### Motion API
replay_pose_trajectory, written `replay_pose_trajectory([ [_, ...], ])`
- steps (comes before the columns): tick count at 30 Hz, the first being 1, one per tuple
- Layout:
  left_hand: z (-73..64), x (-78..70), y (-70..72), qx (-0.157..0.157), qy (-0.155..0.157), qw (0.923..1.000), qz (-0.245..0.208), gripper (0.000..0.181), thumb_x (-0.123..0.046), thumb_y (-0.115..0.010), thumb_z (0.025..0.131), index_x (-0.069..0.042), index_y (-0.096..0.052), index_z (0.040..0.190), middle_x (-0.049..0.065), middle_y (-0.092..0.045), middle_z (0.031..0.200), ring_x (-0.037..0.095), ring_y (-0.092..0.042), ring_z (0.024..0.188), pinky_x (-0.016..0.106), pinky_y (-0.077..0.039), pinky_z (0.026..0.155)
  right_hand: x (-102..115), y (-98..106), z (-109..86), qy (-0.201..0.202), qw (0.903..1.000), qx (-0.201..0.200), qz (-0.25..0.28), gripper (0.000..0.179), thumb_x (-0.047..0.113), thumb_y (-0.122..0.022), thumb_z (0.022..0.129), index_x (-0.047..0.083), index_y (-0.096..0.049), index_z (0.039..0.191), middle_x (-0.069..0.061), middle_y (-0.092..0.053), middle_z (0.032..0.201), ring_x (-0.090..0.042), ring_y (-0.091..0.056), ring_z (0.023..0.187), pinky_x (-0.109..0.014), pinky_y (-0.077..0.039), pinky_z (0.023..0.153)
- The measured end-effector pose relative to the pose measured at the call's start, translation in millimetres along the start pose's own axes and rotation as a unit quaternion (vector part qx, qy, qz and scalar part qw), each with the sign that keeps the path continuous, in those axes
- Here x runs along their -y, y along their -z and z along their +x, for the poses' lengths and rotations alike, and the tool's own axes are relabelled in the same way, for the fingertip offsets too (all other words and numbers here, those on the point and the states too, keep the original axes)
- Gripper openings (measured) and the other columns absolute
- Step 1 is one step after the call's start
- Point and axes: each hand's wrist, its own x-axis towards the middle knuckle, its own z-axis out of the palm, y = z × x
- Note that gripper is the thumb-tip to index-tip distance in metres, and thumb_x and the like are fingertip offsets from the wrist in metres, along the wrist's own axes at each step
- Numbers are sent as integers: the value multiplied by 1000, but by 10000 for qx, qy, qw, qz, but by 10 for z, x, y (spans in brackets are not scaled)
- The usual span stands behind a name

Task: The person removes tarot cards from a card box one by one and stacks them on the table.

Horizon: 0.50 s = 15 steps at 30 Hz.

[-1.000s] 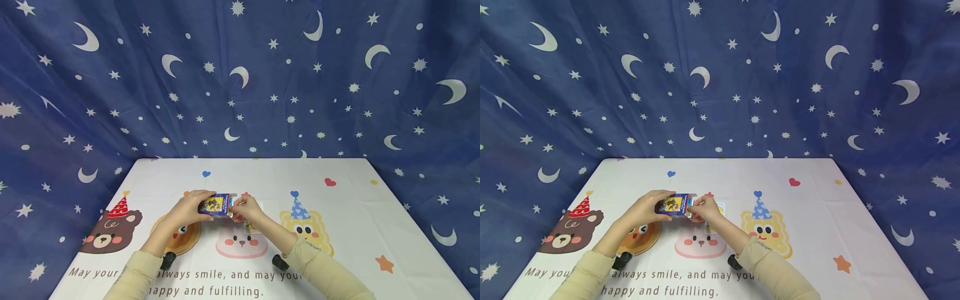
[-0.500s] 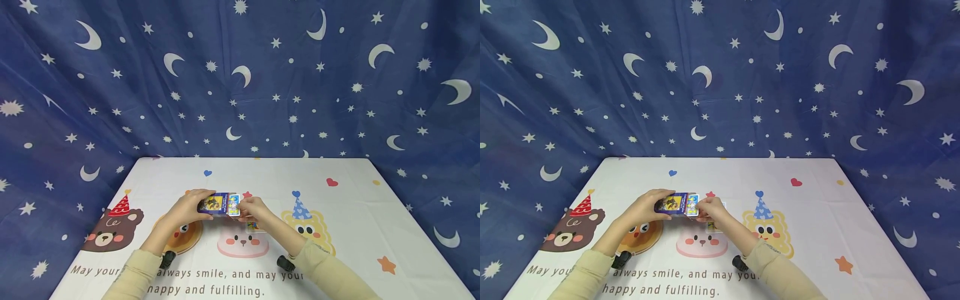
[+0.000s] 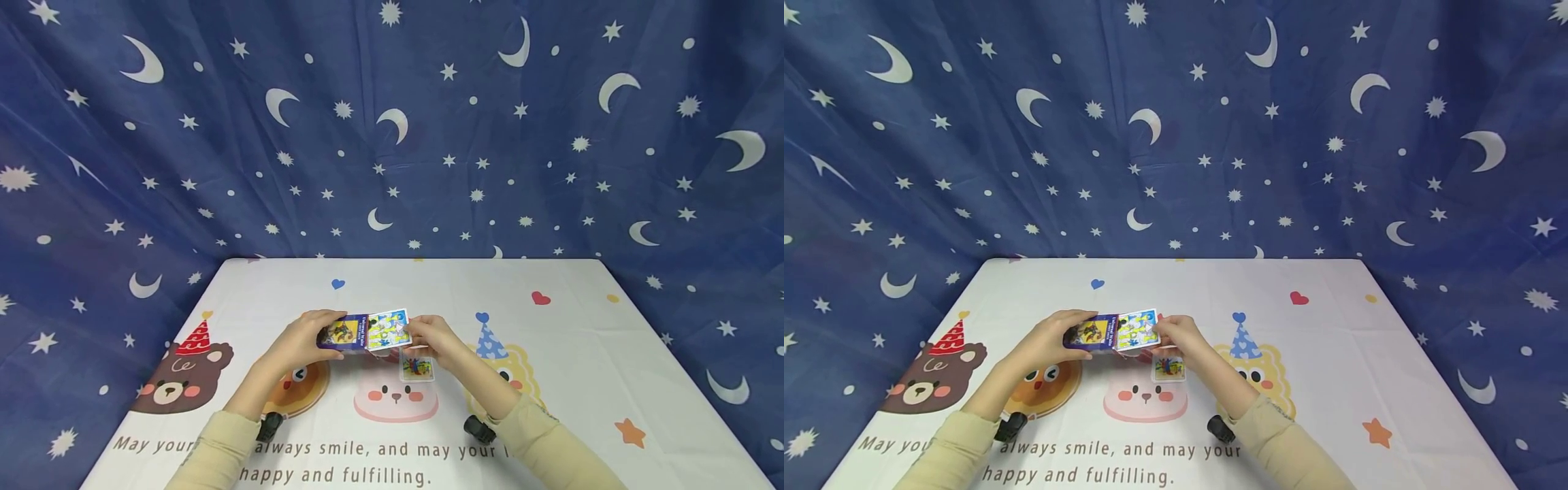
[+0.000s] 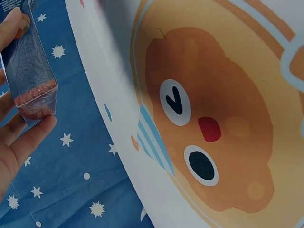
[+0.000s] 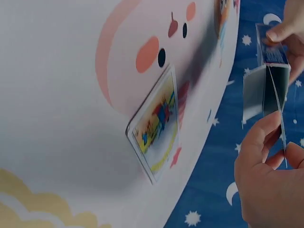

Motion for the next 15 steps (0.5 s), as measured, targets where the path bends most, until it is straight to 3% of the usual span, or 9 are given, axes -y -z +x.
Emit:
replay_pose_trajectory([
  [7,-26,47,-13,-25,-12,10000,64,75,-32,-83,69,-13,-52,135,12,-55,133,36,-48,125,56,-41,102,37,104,4,90,9999,50,-28,29,8,-52,88,-10,-52,110,-4,-64,76,-9,-64,61,-20,-58,64],
  [15,-53,84,-7,-65,103,9999,23,75,-33,-83,70,-13,-52,135,13,-55,134,36,-49,124,55,-42,102,49,193,-7,118,9999,-46,-83,32,-3,-52,85,-9,-48,116,-7,-63,78,-12,-65,62,-19,-57,59],
])
